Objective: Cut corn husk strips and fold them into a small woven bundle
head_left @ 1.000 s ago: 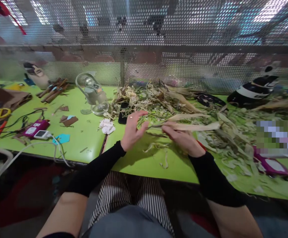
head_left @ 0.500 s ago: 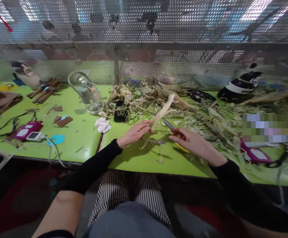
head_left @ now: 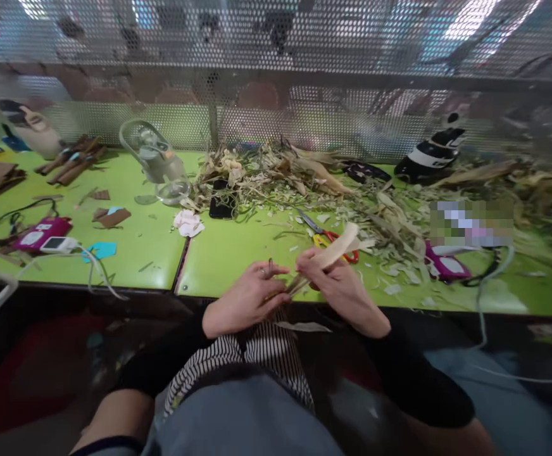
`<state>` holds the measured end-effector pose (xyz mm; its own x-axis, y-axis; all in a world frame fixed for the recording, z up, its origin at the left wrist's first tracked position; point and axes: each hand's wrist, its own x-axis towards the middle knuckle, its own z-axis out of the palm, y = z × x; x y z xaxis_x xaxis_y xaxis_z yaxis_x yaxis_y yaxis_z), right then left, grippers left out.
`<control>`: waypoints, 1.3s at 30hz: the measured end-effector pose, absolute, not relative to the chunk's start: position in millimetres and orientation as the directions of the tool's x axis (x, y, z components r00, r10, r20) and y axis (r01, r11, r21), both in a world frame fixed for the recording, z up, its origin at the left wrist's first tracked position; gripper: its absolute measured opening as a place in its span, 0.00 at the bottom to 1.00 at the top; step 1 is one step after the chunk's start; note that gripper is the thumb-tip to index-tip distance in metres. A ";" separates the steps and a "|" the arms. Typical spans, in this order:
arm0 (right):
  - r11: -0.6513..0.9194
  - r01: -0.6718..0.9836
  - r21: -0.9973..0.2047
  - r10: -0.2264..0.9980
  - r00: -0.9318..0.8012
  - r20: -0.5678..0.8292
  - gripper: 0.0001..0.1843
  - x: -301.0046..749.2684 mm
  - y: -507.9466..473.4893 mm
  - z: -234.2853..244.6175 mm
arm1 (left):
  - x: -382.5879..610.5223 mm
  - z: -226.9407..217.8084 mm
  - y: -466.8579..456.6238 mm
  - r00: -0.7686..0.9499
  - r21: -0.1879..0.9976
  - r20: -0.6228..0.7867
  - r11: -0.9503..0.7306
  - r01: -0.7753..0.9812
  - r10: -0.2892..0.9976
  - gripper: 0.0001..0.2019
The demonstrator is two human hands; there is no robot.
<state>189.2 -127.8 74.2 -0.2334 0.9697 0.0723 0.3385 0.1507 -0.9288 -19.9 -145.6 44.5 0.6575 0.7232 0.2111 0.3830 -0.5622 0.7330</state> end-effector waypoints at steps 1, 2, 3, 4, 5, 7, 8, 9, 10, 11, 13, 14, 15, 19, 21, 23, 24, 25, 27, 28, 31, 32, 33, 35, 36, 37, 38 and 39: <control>0.184 0.363 -0.914 0.962 -0.258 0.091 0.31 189.0 -129.5 71.6 | -19.3 41.0 -156.5 0.595 0.718 0.236 -0.551 0.426 0.768 0.13; 0.219 0.394 -0.893 0.954 -0.279 0.110 0.31 188.4 -130.2 69.0 | -18.9 39.2 -166.8 0.494 0.710 0.285 -0.527 0.467 0.821 0.15; 0.249 0.429 -0.868 0.948 -0.290 0.129 0.31 187.9 -130.0 66.6 | -18.8 39.6 -175.9 0.383 0.706 0.352 -0.511 0.491 0.854 0.21; 0.271 0.465 -0.843 0.945 -0.294 0.141 0.31 187.5 -129.3 64.7 | -18.9 42.3 -182.8 0.275 0.704 0.430 -0.510 0.494 0.860 0.26; 0.282 0.500 -0.819 0.945 -0.292 0.148 0.30 187.1 -128.0 63.6 | -18.9 46.8 -186.9 0.174 0.708 0.506 -0.522 0.475 0.845 0.29; 0.294 0.544 -0.786 0.946 -0.283 0.157 0.29 186.3 -124.5 64.2 | -16.8 57.7 -184.8 0.056 0.771 0.541 -0.521 0.367 0.839 0.30; 0.302 0.544 -0.783 0.944 -0.286 0.166 0.29 185.6 -122.3 65.8 | -13.9 62.0 -178.6 0.067 0.833 0.481 -0.480 0.276 0.874 0.31; 0.311 0.528 -0.790 0.940 -0.294 0.173 0.28 184.6 -119.9 68.0 | -9.6 64.6 -169.7 0.100 0.897 0.400 -0.411 0.161 0.911 0.32; 0.314 0.506 -0.804 0.935 -0.310 0.170 0.27 183.6 -117.2 70.4 | -4.0 65.1 -159.0 0.212 0.956 0.276 -0.291 0.039 0.937 0.35; 0.306 0.482 -0.821 0.934 -0.320 0.160 0.27 182.7 -114.1 72.8 | 2.4 63.6 -147.5 0.315 0.987 0.163 -0.150 -0.064 0.935 0.36; 0.255 0.442 -0.860 0.942 -0.313 0.118 0.29 182.6 -106.3 76.7 | 15.7 57.1 -125.4 0.496 0.990 -0.034 0.097 -0.103 0.868 0.32; 0.212 0.426 -0.880 0.952 -0.292 0.088 0.30 183.8 -101.4 78.1 | 21.5 53.7 -116.1 0.535 0.983 -0.092 0.164 -0.088 0.840 0.27; 0.165 0.404 -0.900 0.963 -0.262 0.059 0.31 186.0 -95.8 79.3 | 26.3 51.0 -108.3 0.510 0.979 -0.111 0.183 -0.092 0.853 0.21; 0.034 0.260 -0.965 0.984 -0.177 -0.013 0.34 199.8 -70.1 85.4 | 33.8 54.7 -89.0 0.339 0.999 0.039 -0.029 -0.035 0.940 0.09; 0.018 0.241 -0.970 0.985 -0.169 -0.024 0.33 205.2 -59.9 89.6 | 32.8 61.6 -84.7 0.383 0.995 0.086 -0.098 0.010 0.920 0.13; 0.009 0.247 -0.969 0.984 -0.175 -0.036 0.32 209.0 -53.6 92.4 | 31.1 65.6 -84.5 0.428 0.992 0.099 -0.120 0.024 0.899 0.15; 0.005 0.250 -0.968 0.983 -0.178 -0.040 0.32 211.3 -51.7 92.7 | 30.4 65.3 -86.1 0.442 0.994 0.089 -0.109 0.019 0.892 0.15; 0.007 0.252 -0.968 0.984 -0.173 -0.038 0.32 214.6 -50.3 91.9 | 30.0 63.2 -88.9 0.455 0.997 0.064 -0.078 0.012 0.888 0.15; 0.037 0.305 -0.952 0.990 -0.138 -0.006 0.31 225.7 -47.4 86.6 | 30.5 54.4 -97.2 0.468 0.999 -0.020 0.035 -0.025 0.883 0.17; 0.065 0.374 -0.925 0.994 -0.103 0.029 0.30 233.6 -45.6 82.3 | 31.4 48.7 -102.3 0.464 0.992 -0.073 0.112 -0.055 0.883 0.18; 0.150 0.810 -0.567 0.985 -0.071 0.159 0.20 261.8 -38.2 65.4 | 35.5 33.8 -117.3 0.461 0.955 -0.147 0.246 -0.164 0.875 0.17; 0.142 0.911 -0.387 0.985 -0.093 0.143 0.17 270.2 -35.6 59.5 | 37.0 30.9 -121.3 0.445 0.950 -0.146 0.251 -0.185 0.883 0.17; 0.136 0.958 -0.250 0.990 -0.120 0.080 0.14 277.0 -33.3 54.0 | 38.2 29.4 -124.3 0.429 0.949 -0.141 0.245 -0.197 0.892 0.17; 0.132 0.984 -0.118 0.990 -0.136 -0.029 0.08 284.6 -29.4 46.1 | 39.8 29.2 -128.0 0.395 0.956 -0.130 0.221 -0.194 0.909 0.16; 0.117 0.987 -0.110 0.989 -0.126 -0.073 0.07 285.7 -27.7 44.2 | 40.0 30.0 -128.9 0.376 0.962 -0.120 0.202 -0.186 0.919 0.16; 0.095 0.988 -0.120 0.989 -0.107 -0.103 0.07 285.3 -26.2 43.9 | 39.7 30.8 -129.3 0.350 0.969 -0.103 0.173 -0.175 0.931 0.15; 0.068 0.988 -0.135 0.988 -0.085 -0.126 0.08 284.1 -24.8 45.3 | 39.0 31.5 -129.5 0.318 0.977 -0.077 0.135 -0.163 0.945 0.13; 0.041 0.988 -0.149 0.987 -0.063 -0.145 0.09 282.7 -23.6 48.2 | 37.8 31.9 -129.5 0.284 0.984 -0.047 0.093 -0.151 0.958 0.12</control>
<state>282.7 -23.6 48.2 -0.0629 0.9874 -0.1450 0.9879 0.0410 -0.1493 37.8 -129.5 31.9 0.2837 0.9578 -0.0473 -0.1508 0.0933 0.9841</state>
